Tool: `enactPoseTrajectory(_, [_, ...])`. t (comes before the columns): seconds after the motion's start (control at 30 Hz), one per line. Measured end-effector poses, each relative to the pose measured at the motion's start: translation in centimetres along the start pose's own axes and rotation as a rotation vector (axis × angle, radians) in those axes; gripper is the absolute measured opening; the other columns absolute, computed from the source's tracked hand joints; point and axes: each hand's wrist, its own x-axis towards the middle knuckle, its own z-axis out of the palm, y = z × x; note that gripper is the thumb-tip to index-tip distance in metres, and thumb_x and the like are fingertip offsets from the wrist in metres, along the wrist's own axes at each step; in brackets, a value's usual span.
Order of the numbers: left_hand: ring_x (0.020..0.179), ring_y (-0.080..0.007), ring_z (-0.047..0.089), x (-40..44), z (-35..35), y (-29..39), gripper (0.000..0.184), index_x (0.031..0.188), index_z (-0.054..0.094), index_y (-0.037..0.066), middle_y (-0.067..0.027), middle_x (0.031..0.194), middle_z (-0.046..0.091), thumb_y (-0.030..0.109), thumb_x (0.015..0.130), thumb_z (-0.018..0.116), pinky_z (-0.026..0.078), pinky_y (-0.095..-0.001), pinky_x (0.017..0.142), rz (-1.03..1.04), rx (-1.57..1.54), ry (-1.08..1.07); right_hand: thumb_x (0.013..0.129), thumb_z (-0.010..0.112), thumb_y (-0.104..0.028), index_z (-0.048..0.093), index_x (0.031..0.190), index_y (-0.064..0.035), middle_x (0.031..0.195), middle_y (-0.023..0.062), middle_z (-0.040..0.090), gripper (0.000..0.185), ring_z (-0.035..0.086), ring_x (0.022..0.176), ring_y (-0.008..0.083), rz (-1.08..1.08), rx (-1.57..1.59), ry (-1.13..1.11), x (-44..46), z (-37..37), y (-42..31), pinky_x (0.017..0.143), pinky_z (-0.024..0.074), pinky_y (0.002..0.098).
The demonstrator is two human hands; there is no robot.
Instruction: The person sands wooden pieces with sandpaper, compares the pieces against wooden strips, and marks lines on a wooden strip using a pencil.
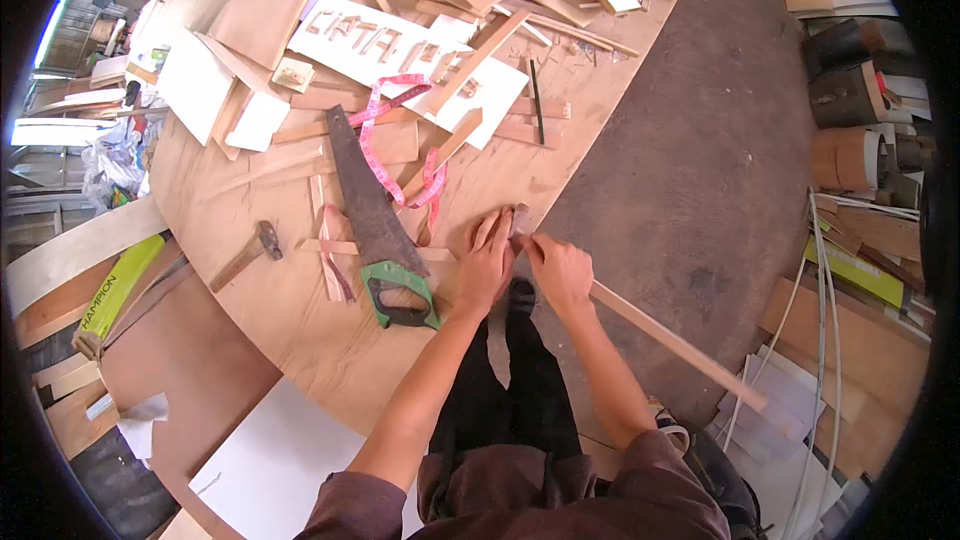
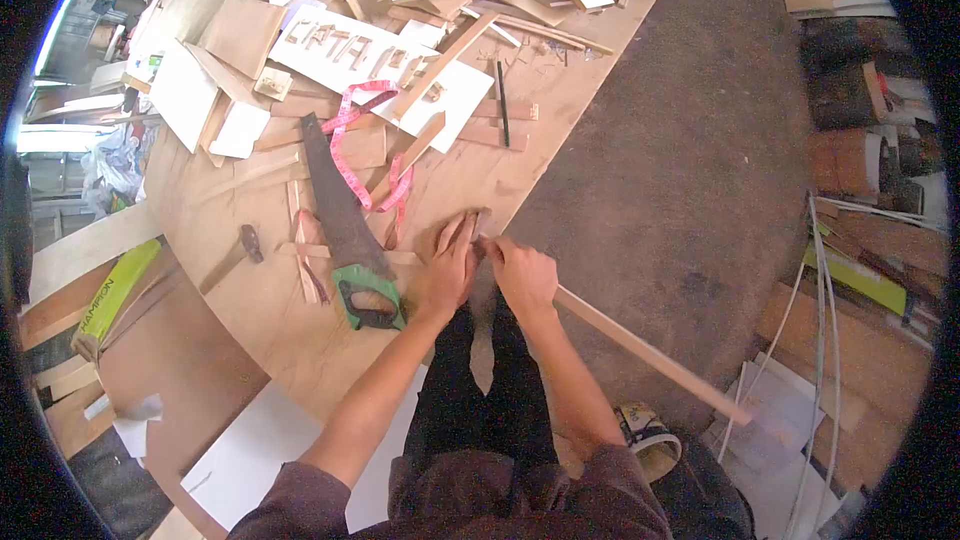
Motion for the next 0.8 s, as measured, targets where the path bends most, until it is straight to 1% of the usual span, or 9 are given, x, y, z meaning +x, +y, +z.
enactPoseTrajectory(0.13, [0.14, -0.0279, 0.044, 0.0, 0.4, 0.1, 0.053, 0.144, 0.047, -0.003, -0.0126, 0.145, 0.056, 0.008, 0.093, 0.055, 0.034, -0.0486, 0.116, 0.049, -0.02, 0.016, 0.097, 0.063, -0.04, 0.074, 0.09, -0.0107, 0.073, 0.0154, 0.071, 0.032, 0.07, 0.064, 0.0361, -0.002, -0.074, -0.074, 0.1, -1.3, -0.4, 0.059, 0.0551, 0.0453])
enactPoseTrajectory(0.23, [0.14, -0.0276, 0.044, 0.4, 0.0, -0.1, 0.052, 0.144, 0.047, -0.003, -0.0132, 0.145, 0.056, 0.008, 0.094, 0.055, 0.034, -0.0482, 0.117, 0.078, 0.013, 0.0, 0.097, 0.063, -0.039, 0.074, 0.09, -0.0104, 0.075, 0.0158, 0.071, 0.031, 0.07, 0.066, 0.0369, 0.044, 0.074, -0.001, 0.6, -0.3, 0.3, 0.06, 0.055, 0.0462])
enactPoseTrajectory(0.3, [0.14, -0.0272, 0.044, 0.0, 0.0, 0.2, 0.052, 0.144, 0.047, -0.003, -0.0135, 0.145, 0.056, 0.008, 0.094, 0.054, 0.033, -0.0478, 0.117, 0.098, 0.045, -0.003, 0.097, 0.064, -0.04, 0.075, 0.092, -0.0128, 0.075, 0.0162, 0.071, 0.03, 0.07, 0.069, 0.0375, 0.205, 0.066, 0.057, 1.3, -0.1, 0.8, 0.061, 0.055, 0.047])
enactPoseTrajectory(0.43, [0.14, -0.026, 0.044, -0.1, 0.6, -0.3, 0.053, 0.145, 0.047, -0.003, -0.013, 0.145, 0.056, 0.008, 0.093, 0.055, 0.033, -0.0469, 0.117, 0.05, 0.003, 0.001, 0.097, 0.064, -0.039, 0.075, 0.093, -0.0134, 0.076, 0.0168, 0.071, 0.028, 0.07, 0.07, 0.0386, 0.125, 0.016, 0.065, 1.2, -0.5, 0.0, 0.062, 0.0552, 0.0479])
enactPoseTrajectory(0.53, [0.14, -0.0257, 0.045, 0.1, 0.9, -0.5, 0.054, 0.145, 0.047, -0.002, -0.0123, 0.145, 0.056, 0.008, 0.092, 0.056, 0.034, -0.0464, 0.117, 0.065, 0.024, 0.012, 0.098, 0.063, -0.037, 0.074, 0.091, -0.0116, 0.077, 0.018, 0.071, 0.029, 0.07, 0.07, 0.0389, 0.068, -0.02, -0.064, -0.4, -1.1, -0.5, 0.062, 0.0553, 0.0472])
enactPoseTrajectory(0.57, [0.139, -0.0257, 0.045, -0.1, 1.0, -0.5, 0.055, 0.145, 0.047, -0.001, -0.012, 0.145, 0.057, 0.008, 0.092, 0.056, 0.034, -0.0463, 0.117, 0.074, 0.046, 0.013, 0.098, 0.063, -0.037, 0.074, 0.091, -0.0116, 0.077, 0.018, 0.071, 0.029, 0.07, 0.07, 0.0389, 0.068, -0.021, -0.059, 0.1, -1.1, -0.1, 0.062, 0.0553, 0.0472])
enactPoseTrajectory(0.63, [0.14, -0.0255, 0.045, 0.0, 0.6, -0.3, 0.055, 0.145, 0.047, -0.001, -0.0117, 0.145, 0.057, 0.008, 0.092, 0.056, 0.034, -0.0463, 0.117, 0.08, 0.061, 0.005, 0.097, 0.063, -0.039, 0.075, 0.091, -0.0149, 0.076, 0.0171, 0.071, 0.028, 0.071, 0.07, 0.0377, 0.08, 0.009, 0.093, 2.0, -0.9, 0.5, 0.061, 0.0554, 0.0463])
enactPoseTrajectory(0.77, [0.14, -0.0254, 0.044, -0.1, 0.7, -0.3, 0.055, 0.146, 0.047, -0.001, -0.0108, 0.145, 0.057, 0.008, 0.092, 0.056, 0.034, -0.046, 0.117, 0.089, 0.074, 0.023, 0.097, 0.063, -0.04, 0.075, 0.092, -0.0147, 0.076, 0.0164, 0.071, 0.029, 0.071, 0.071, 0.0368, 0.128, -0.049, 0.015, 1.7, -1.6, -0.6, 0.062, 0.0557, 0.0456])
enactPoseTrajectory(0.8, [0.14, -0.0254, 0.044, 0.0, 0.8, -0.3, 0.055, 0.146, 0.047, -0.001, -0.0108, 0.145, 0.057, 0.008, 0.092, 0.056, 0.034, -0.046, 0.117, 0.084, 0.071, 0.023, 0.097, 0.063, -0.042, 0.075, 0.091, -0.0132, 0.075, 0.0168, 0.071, 0.031, 0.071, 0.069, 0.0369, 0.074, -0.019, 0.024, 0.5, -1.3, -0.6, 0.061, 0.0555, 0.0459])
